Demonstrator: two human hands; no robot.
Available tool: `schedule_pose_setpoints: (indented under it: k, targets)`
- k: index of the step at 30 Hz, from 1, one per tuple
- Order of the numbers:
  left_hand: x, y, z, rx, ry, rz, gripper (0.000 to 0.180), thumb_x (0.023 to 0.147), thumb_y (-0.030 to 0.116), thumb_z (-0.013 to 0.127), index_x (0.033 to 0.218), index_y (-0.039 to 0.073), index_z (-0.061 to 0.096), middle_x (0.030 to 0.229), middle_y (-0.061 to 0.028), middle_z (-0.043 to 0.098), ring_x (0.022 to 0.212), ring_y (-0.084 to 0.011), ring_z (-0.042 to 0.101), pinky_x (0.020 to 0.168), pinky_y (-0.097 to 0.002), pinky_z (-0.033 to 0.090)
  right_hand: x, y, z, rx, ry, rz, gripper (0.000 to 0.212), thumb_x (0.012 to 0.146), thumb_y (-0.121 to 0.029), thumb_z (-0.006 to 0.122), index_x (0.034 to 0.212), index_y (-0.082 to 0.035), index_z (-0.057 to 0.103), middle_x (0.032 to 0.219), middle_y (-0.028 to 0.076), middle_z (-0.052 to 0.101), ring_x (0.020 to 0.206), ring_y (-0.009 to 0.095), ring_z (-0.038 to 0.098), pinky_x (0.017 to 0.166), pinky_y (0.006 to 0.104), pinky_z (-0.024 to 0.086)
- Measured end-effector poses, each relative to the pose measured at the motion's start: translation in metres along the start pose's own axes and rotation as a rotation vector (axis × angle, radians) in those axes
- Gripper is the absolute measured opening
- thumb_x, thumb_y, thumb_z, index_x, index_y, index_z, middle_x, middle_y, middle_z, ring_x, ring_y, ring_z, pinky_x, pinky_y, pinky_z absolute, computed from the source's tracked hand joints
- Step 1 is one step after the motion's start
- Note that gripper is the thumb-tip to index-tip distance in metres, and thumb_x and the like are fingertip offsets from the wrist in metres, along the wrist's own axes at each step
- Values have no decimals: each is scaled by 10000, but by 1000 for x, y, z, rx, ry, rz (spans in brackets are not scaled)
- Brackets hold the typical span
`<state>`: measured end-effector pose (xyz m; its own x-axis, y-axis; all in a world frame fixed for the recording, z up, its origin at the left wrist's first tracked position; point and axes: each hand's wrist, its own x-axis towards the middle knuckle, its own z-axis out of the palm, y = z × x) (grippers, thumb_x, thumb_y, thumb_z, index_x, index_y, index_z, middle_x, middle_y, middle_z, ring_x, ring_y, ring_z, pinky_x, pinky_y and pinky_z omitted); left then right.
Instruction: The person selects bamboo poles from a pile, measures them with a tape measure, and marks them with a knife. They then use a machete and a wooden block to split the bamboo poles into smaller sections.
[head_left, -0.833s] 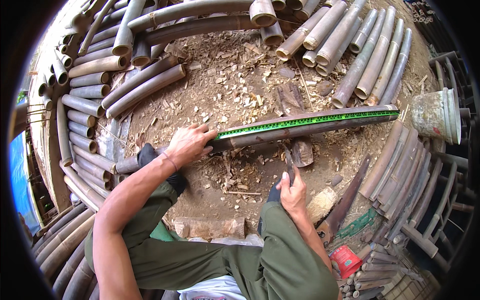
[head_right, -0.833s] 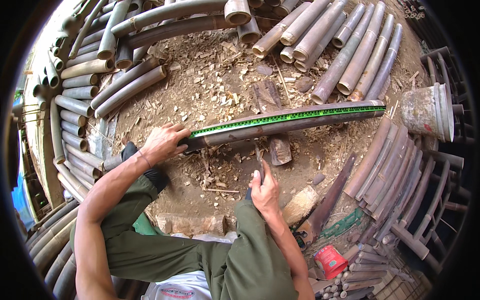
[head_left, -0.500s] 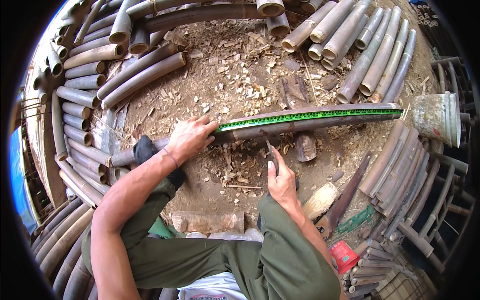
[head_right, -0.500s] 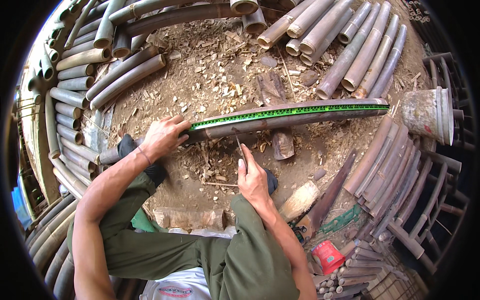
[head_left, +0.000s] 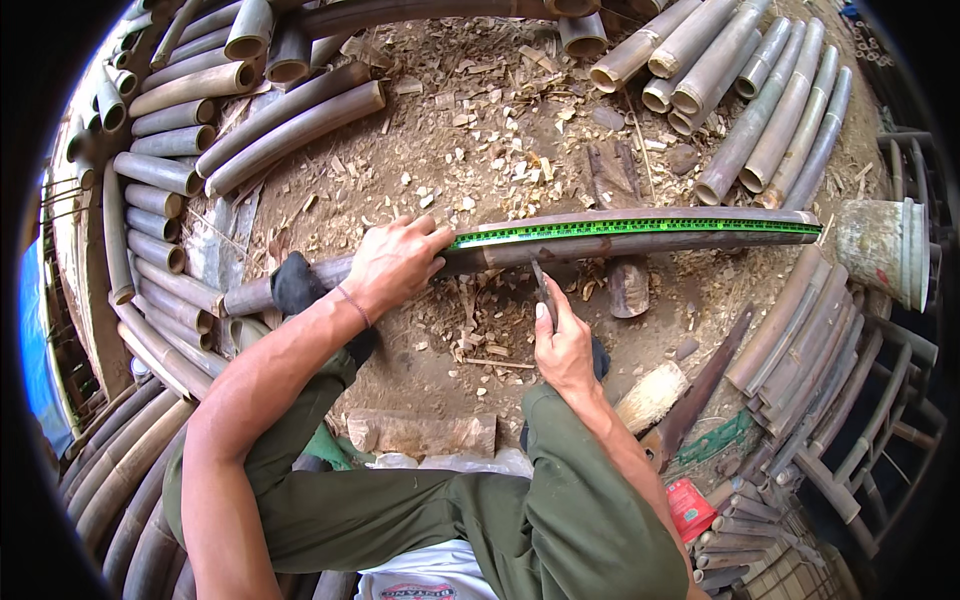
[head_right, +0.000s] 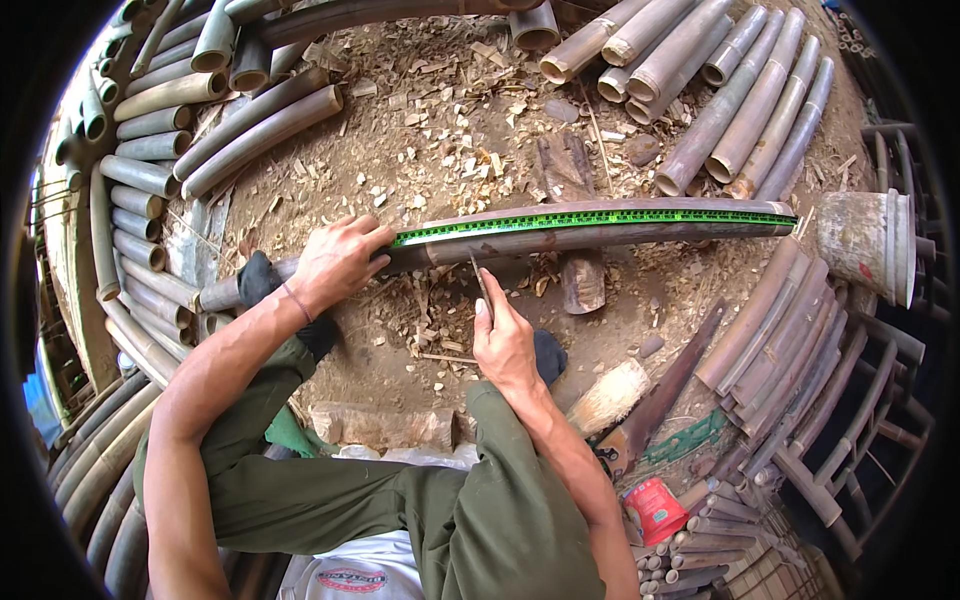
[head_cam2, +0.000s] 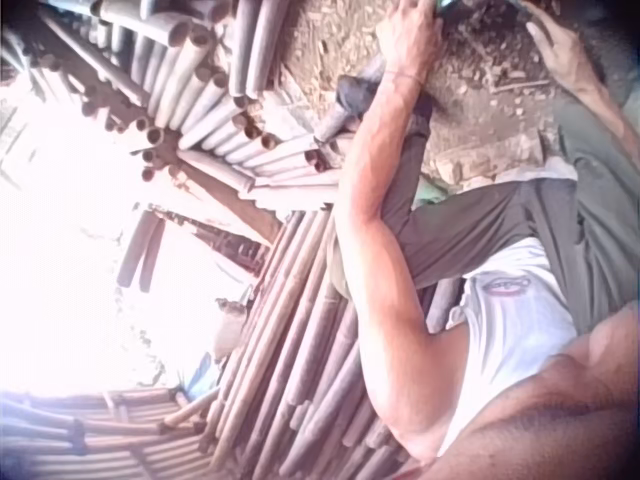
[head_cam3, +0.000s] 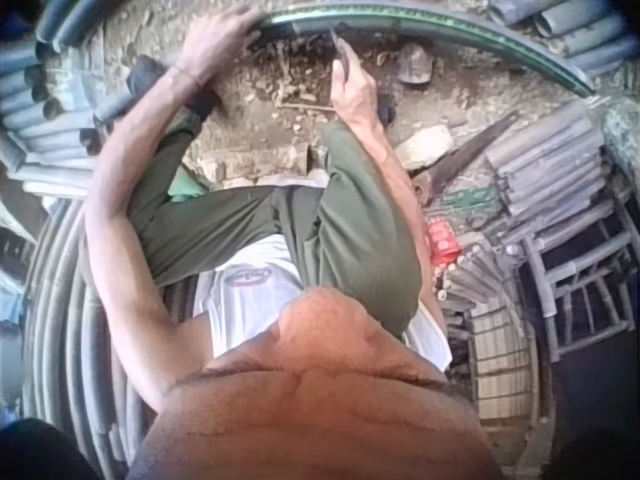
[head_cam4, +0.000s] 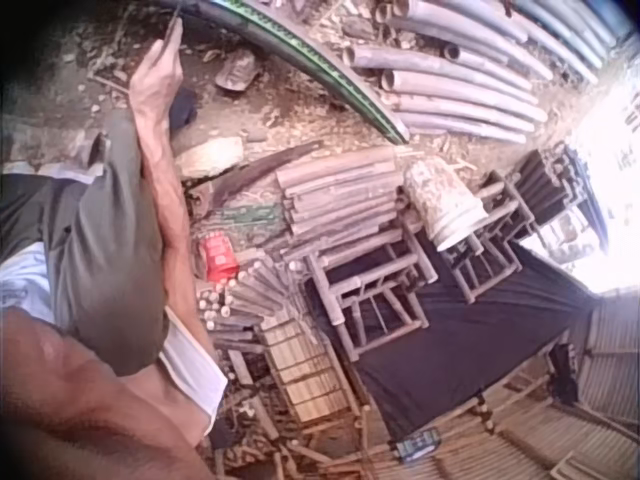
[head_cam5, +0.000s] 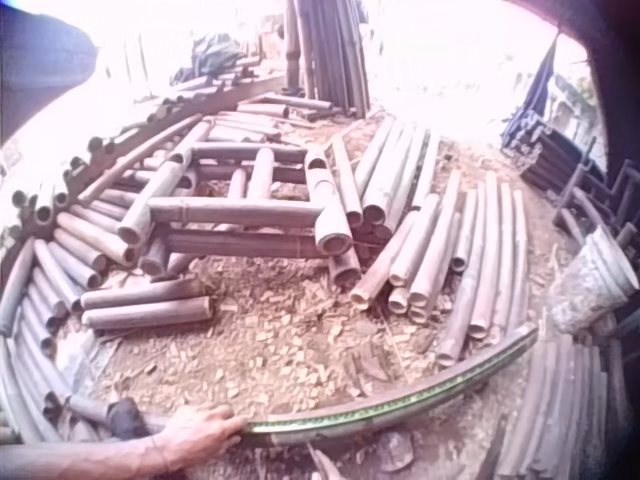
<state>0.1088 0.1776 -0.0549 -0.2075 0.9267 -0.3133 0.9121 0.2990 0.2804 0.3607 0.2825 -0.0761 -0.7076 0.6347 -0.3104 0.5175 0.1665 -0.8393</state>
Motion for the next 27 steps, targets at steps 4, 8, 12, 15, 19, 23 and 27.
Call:
schedule_pose_setpoints:
  k: [4, 8, 12, 15, 19, 23, 27]
  targets:
    - [1, 0, 0, 8, 1, 0, 260, 860, 272, 711, 1073, 152, 624, 929, -77, 603, 907, -284, 640, 741, -416, 536, 1, -5, 1, -7, 22, -53, 417, 1002, -122, 510, 1401, -2, 487, 1221, 264, 639, 1107, 396, 646, 878, 405, 557]
    - [0, -1, 1, -6, 10, 15, 258, 859, 273, 712, 1069, 153, 620, 918, -74, 597, 893, -284, 639, 737, -417, 536, 6, -5, 3, -22, 29, -51, 415, 1001, -114, 506, 1397, 10, 485, 1246, 261, 627, 1143, 390, 628, 914, 405, 548]
    - [1, 0, -1, 7, -31, 2, 288, 864, 249, 695, 1115, 132, 617, 972, -88, 619, 938, -290, 644, 748, -427, 556, 7, -4, 5, -27, 32, -58, 417, 1000, -112, 507, 1397, 11, 484, 1252, 256, 626, 1148, 387, 626, 917, 406, 546]
    - [1, 0, -1, 2, -29, 9, 277, 860, 240, 698, 1101, 130, 619, 972, -92, 619, 935, -296, 646, 746, -430, 555, 7, -4, 4, -38, 20, -34, 413, 998, -110, 505, 1393, 9, 487, 1249, 255, 627, 1141, 389, 628, 913, 409, 548]
    - [1, -1, 1, -14, -13, 16, 274, 854, 231, 704, 1094, 128, 620, 968, -100, 618, 932, -303, 652, 742, -433, 555, 8, -6, 3, -66, 9, 3, 399, 997, -120, 500, 1381, -11, 502, 1175, 267, 649, 1072, 410, 647, 869, 427, 552]
    - [-5, -2, 6, 10, -16, 8, 278, 870, 253, 698, 1111, 140, 617, 963, -96, 607, 905, -292, 651, 724, -421, 553, 1, -28, -9, -166, -95, 156, 379, 994, -152, 499, 1356, -42, 536, 1057, 285, 674, 994, 445, 648, 810, 446, 545]
    - [4, -2, 0, 22, -67, 14, 321, 877, 258, 691, 1167, 153, 603, 983, -100, 603, 891, -295, 658, 703, -435, 552, -31, 17, -30, -99, -63, 344, 364, 998, -195, 514, 1326, -48, 575, 884, 235, 694, 818, 335, 701, 733, 421, 542]
